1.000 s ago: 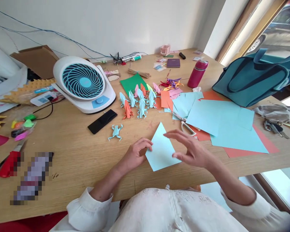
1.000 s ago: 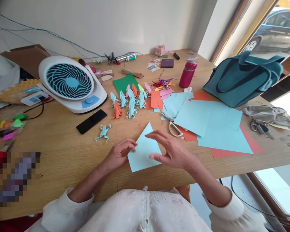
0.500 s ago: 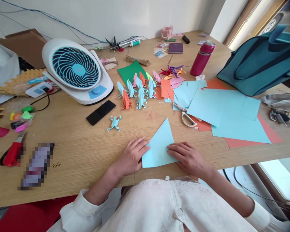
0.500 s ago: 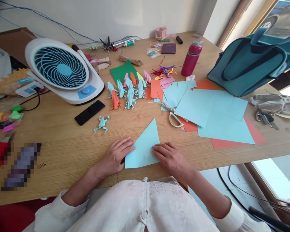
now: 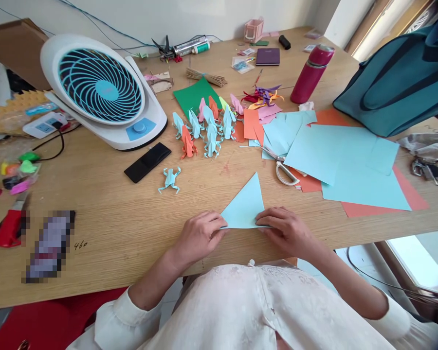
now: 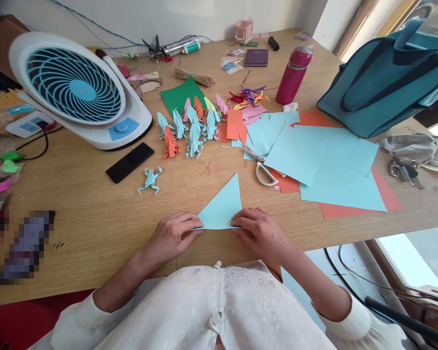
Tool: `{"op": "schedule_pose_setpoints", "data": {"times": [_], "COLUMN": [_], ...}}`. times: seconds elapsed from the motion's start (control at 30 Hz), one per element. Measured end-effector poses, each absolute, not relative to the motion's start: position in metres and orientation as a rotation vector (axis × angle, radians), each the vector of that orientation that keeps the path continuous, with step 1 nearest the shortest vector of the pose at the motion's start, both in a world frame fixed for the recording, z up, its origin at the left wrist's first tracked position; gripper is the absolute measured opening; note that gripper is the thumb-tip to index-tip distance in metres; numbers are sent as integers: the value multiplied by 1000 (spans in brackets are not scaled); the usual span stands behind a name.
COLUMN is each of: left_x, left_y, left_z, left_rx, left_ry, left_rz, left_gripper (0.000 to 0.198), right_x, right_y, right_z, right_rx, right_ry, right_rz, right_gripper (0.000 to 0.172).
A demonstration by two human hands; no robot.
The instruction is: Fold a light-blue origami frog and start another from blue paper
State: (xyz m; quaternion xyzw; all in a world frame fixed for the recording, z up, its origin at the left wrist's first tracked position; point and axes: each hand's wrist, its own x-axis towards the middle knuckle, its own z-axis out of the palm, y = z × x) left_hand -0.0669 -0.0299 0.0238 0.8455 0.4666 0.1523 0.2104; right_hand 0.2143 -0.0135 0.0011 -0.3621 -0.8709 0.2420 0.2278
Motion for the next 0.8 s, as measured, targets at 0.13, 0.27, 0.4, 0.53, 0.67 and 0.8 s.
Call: {"op": "schedule_pose_setpoints", "data": {"times": [0.13, 0.27, 0.4, 0.53, 0.67, 0.8], "left_x": [-59, -52, -50, -51, -51, -51], "left_y": [-14, 7, 22, 28, 29, 27], "left_z": [38, 47, 48, 46, 42, 38], "left_rx": [2220, 2166, 2139, 2135, 2152, 2167], "left_ry": [1461, 1547, 1524, 1497, 1499, 1497], "left_rz": [269, 72, 67, 53, 40, 40], "left_gripper": [17, 19, 16, 17, 16, 14], "right_x": [207, 201, 198, 196, 193, 192], "right_y": [-6, 3, 14, 23, 27, 29], "right_z": [16, 23, 18, 14, 12, 8], "right_rx": [-1241, -1434, -1492, -1491, -1470, -1467], "right_ry": [-2272, -2143, -2081, -2095, -2160, -2208], "right_rz": [860, 993, 1005, 973, 843, 793], "right_gripper": [18, 21, 21, 21, 22, 23]}}
